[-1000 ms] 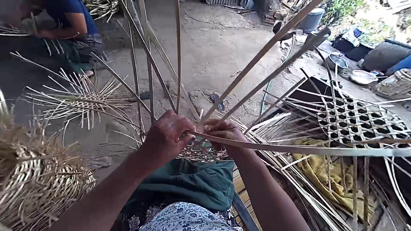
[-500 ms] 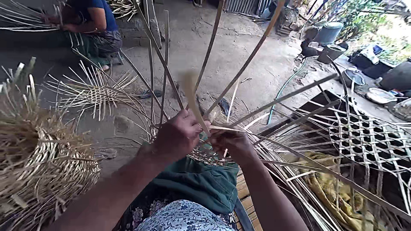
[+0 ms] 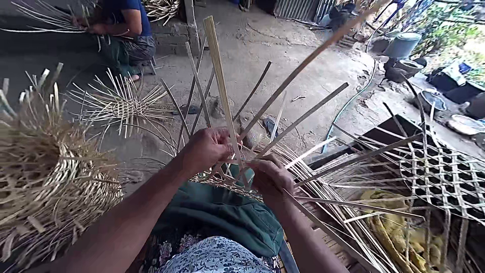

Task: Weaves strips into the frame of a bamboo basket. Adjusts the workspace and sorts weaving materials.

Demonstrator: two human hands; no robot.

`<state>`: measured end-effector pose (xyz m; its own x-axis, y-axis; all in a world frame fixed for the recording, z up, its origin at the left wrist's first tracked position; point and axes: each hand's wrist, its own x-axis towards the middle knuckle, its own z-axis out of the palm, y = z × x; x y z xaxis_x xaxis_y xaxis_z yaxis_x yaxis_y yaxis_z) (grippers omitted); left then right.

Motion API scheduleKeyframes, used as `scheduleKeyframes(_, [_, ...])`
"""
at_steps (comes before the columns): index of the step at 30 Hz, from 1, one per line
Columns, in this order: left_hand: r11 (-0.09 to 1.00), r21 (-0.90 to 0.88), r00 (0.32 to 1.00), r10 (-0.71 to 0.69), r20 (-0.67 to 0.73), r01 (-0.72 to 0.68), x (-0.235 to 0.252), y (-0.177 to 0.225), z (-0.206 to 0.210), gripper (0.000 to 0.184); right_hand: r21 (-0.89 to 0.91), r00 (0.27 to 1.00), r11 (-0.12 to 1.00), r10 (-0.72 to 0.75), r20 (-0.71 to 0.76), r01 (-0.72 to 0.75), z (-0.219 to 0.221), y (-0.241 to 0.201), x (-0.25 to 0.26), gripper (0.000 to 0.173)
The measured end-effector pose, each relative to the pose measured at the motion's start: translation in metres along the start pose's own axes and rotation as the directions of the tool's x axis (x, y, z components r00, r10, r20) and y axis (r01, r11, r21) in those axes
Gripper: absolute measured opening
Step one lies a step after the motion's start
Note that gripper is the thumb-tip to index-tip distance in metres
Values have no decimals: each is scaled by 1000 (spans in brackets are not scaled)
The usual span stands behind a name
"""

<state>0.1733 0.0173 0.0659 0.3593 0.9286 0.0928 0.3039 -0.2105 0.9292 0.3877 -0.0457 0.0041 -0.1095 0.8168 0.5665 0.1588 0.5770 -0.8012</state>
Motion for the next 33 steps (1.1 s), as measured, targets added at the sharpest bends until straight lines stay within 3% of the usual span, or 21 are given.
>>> scheduleKeyframes(1, [998, -52, 999, 37, -4, -37, -3, 0, 0, 4, -85, 999, 996, -36, -6, 35, 1, 2, 0, 24])
scheduleKeyframes(3, [986, -121, 993, 115, -24, -117, -8, -1, 1, 8, -237, 999, 971, -39, 0, 38, -2, 1, 2, 28])
scheduleKeyframes(5, [973, -81, 975, 210, -72, -215, -12, -7, 3, 10, -348, 999, 937, -15, 42, 28, -6, -5, 4, 33])
scheduleKeyframes(7, [939, 114, 927, 339, -159, -323, -15, -12, 8, 17, -407, 995, 913, 19, 100, 24, -8, -10, 4, 40])
scheduleKeyframes(9, [767, 440, 803, 576, -153, -466, -21, -13, 15, 30, -412, 986, 911, 44, 158, 25, -10, -14, 6, 42])
scheduleKeyframes(10, [632, 558, 735, 676, -57, -537, -24, -12, 18, 29, -380, 983, 925, 56, 176, 15, -12, -15, 8, 39])
scheduleKeyframes(12, [430, 671, 689, 705, 170, -604, -25, -9, 25, 32, -225, 973, 968, 150, 177, -109, -13, -19, 13, 24])
scheduleKeyframes(14, [327, 732, 696, 665, 272, -598, -19, -4, 24, 39, 26, 942, 953, 296, 156, -303, -13, -28, 22, 17])
scheduleKeyframes(16, [293, 773, 711, 648, 272, -563, -6, 9, 10, 40, 141, 940, 931, 323, 108, -336, -16, -43, 33, 29])
scheduleKeyframes(17, [293, 788, 709, 662, 241, -541, -1, 18, 3, 35, 60, 951, 950, 304, 58, -307, -18, -52, 38, 36])
scheduleKeyframes(19, [279, 818, 674, 719, 168, -502, 6, 36, -7, 25, -357, 986, 919, 158, -61, -169, -25, -63, 49, 39])
scheduleKeyframes(21, [257, 851, 631, 768, 107, -458, 7, 55, -9, 21, -682, 994, 724, 47, -100, -103, -29, -71, 62, 33])
scheduleKeyframes(23, [238, 878, 577, 815, 52, -415, 5, 67, -3, 17, -817, 993, 566, 29, -114, -111, -29, -76, 74, 29])
scheduleKeyframes(25, [267, 877, 512, 858, -28, -400, 6, 71, 5, 12, -850, 993, 519, -8, -116, -95, -28, -83, 81, 25])
scheduleKeyframes(27, [422, 797, 536, 831, -150, -432, 3, 65, 12, 10, -800, 995, 596, -21, -93, -62, -31, -90, 84, 17])
scheduleKeyframes(29, [666, 575, 689, 688, -228, -475, -2, 47, 16, 11, -745, 996, 663, 22, -81, -75, -31, -87, 84, 19])
scheduleKeyframes(31, [875, 202, 857, 476, -198, -439, -1, 17, 16, 14, -711, 989, 693, 143, -29, -121, -31, -74, 80, 29])
scheduleKeyframes(33, [919, -125, 924, 356, -137, -373, 3, -9, 19, 20, -645, 948, 737, 312, 58, -203, -32, -56, 80, 35])
